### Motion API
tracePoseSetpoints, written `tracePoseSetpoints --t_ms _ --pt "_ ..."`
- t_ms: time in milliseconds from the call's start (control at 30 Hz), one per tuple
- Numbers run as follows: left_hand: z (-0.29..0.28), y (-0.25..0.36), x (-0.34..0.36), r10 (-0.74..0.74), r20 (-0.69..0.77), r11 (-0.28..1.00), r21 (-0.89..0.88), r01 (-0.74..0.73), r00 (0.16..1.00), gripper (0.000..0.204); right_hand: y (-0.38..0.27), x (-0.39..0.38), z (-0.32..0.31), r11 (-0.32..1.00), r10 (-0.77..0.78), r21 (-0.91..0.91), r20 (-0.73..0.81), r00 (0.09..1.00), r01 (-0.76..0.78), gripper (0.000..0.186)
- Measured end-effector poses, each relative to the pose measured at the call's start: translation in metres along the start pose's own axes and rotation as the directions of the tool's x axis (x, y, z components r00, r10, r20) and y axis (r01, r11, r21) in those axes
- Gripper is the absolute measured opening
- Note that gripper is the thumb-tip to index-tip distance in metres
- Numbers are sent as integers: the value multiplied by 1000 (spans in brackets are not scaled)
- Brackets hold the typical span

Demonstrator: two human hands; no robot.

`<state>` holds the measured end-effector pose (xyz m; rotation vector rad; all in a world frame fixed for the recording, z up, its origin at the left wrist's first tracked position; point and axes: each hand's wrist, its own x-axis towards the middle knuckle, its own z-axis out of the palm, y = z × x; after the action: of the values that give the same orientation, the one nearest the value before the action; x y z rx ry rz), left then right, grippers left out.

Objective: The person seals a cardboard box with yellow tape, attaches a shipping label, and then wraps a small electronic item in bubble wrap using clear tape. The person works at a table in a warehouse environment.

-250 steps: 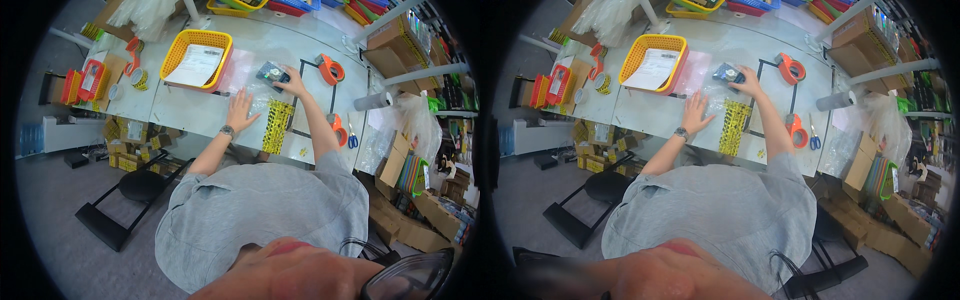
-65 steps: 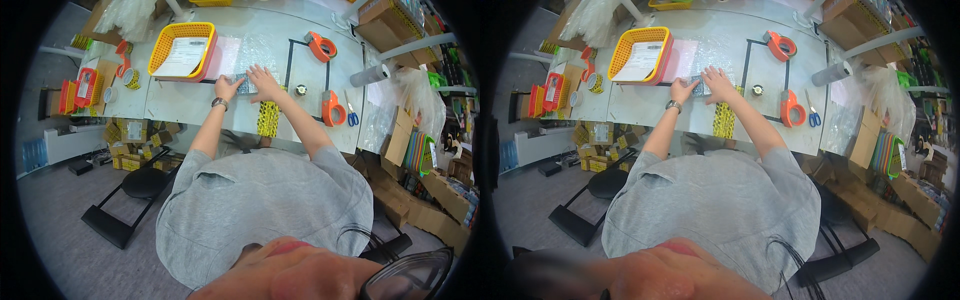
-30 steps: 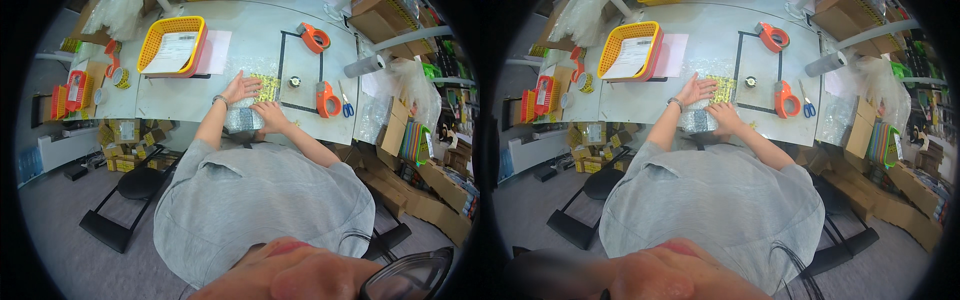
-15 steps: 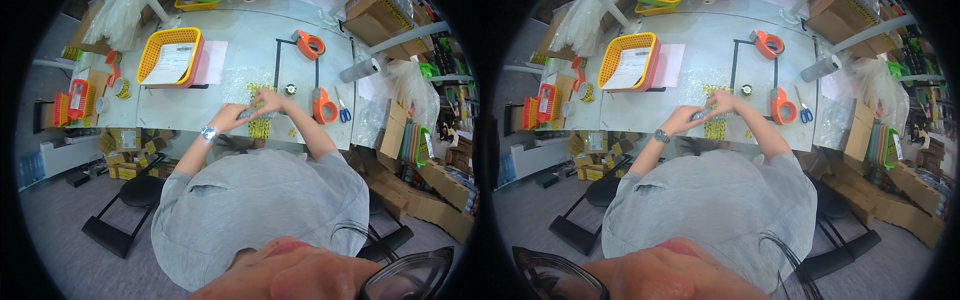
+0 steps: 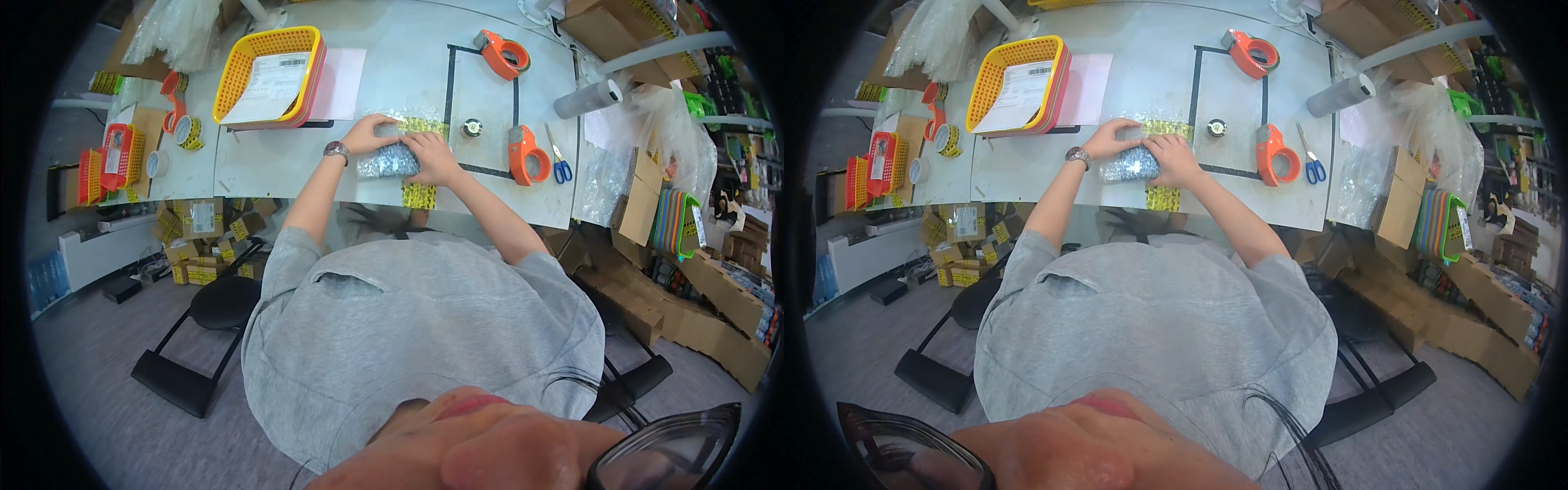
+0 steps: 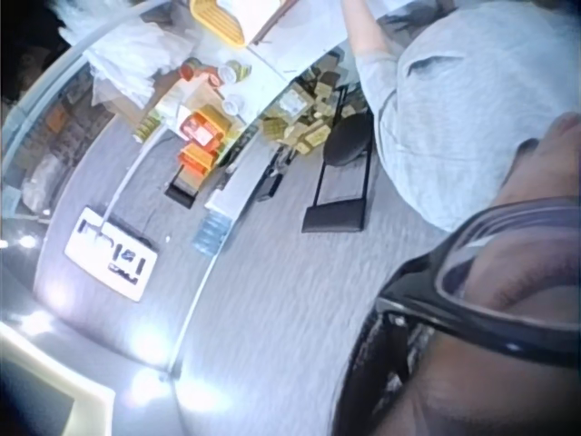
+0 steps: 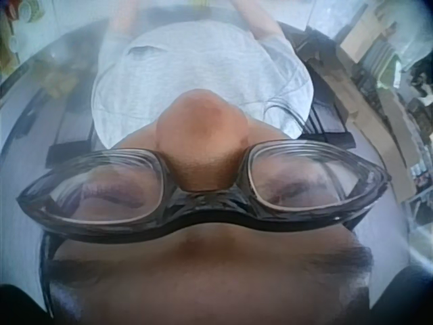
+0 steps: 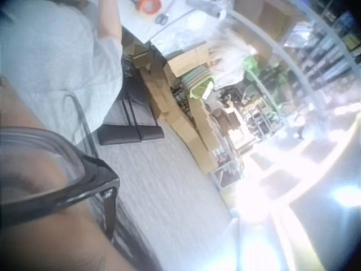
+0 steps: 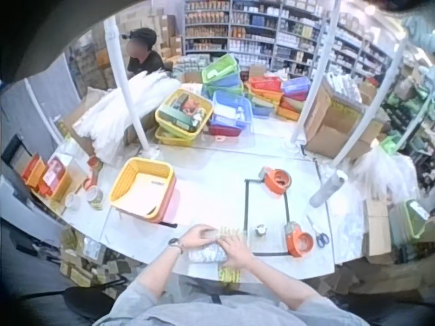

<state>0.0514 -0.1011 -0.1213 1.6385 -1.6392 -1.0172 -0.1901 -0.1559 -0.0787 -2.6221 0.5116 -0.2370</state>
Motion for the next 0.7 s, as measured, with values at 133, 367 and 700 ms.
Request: tracePoseSetpoints --t_ms 133,367,700 --pt "2 2 -5 -292 43 851 -444 280 956 48 -17 -26 4 999 36 18 56 998 -37 97" --pt "17 36 19 -56 -36 934 351 65 998 49 -16 -35 2 999 -54 8 46 997 54 93" --pt "0 69 -25 26 199 915 391 -104 980 68 -19 -15 -5 987 149 88 -218 964 -133 107"
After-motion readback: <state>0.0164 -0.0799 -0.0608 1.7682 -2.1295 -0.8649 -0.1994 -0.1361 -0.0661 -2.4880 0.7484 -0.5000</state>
